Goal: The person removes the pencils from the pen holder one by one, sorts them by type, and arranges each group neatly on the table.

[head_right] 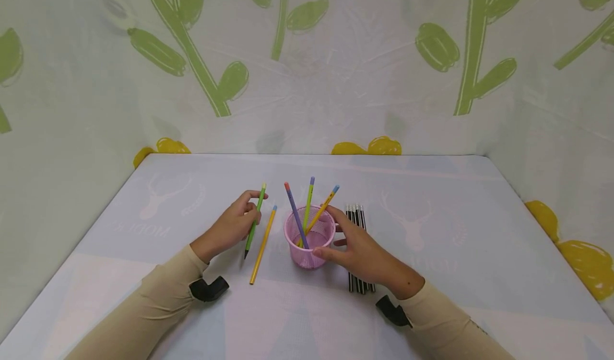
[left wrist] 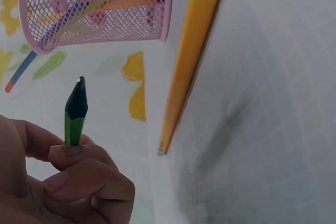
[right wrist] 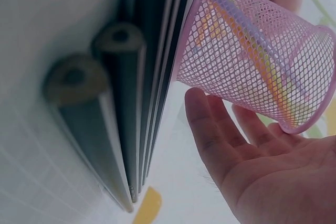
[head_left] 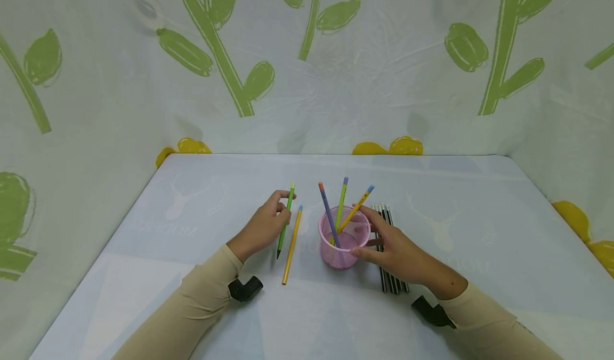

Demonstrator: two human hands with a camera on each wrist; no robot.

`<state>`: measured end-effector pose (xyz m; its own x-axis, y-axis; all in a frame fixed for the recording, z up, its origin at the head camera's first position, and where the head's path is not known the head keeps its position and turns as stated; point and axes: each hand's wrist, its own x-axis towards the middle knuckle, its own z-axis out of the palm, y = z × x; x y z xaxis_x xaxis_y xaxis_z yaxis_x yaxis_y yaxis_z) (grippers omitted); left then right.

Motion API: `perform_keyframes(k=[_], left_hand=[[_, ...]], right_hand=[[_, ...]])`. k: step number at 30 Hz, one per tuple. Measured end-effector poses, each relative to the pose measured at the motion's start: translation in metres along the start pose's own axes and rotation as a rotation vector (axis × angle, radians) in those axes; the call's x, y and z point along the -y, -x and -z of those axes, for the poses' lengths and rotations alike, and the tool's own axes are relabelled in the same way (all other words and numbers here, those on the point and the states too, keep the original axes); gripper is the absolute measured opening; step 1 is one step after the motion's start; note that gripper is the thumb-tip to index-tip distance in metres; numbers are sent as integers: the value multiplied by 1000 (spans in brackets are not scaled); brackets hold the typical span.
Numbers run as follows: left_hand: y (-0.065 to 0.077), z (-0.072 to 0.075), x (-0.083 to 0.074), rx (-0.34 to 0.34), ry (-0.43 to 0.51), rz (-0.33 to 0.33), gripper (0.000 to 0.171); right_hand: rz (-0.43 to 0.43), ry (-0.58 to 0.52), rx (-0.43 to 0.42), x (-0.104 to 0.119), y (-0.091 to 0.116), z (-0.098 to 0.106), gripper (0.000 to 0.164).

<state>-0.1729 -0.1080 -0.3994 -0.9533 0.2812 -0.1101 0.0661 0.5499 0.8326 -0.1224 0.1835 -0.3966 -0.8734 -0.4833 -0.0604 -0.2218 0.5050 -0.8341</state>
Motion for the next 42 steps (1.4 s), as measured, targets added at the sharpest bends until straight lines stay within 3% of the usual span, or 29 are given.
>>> perform_keyframes(k=[11,19,42], left_hand=[[-4,-3,7,53,-77,61,53],[-6,-5,10,106,-78,120,56],[-4,-6,15,152,-63,138,73]], right_hand=[[-16,-7,5,1,0,-1,87],[-5,-5,3,1,1,-1,87],[15,0,-2,-1,1,-1,87]])
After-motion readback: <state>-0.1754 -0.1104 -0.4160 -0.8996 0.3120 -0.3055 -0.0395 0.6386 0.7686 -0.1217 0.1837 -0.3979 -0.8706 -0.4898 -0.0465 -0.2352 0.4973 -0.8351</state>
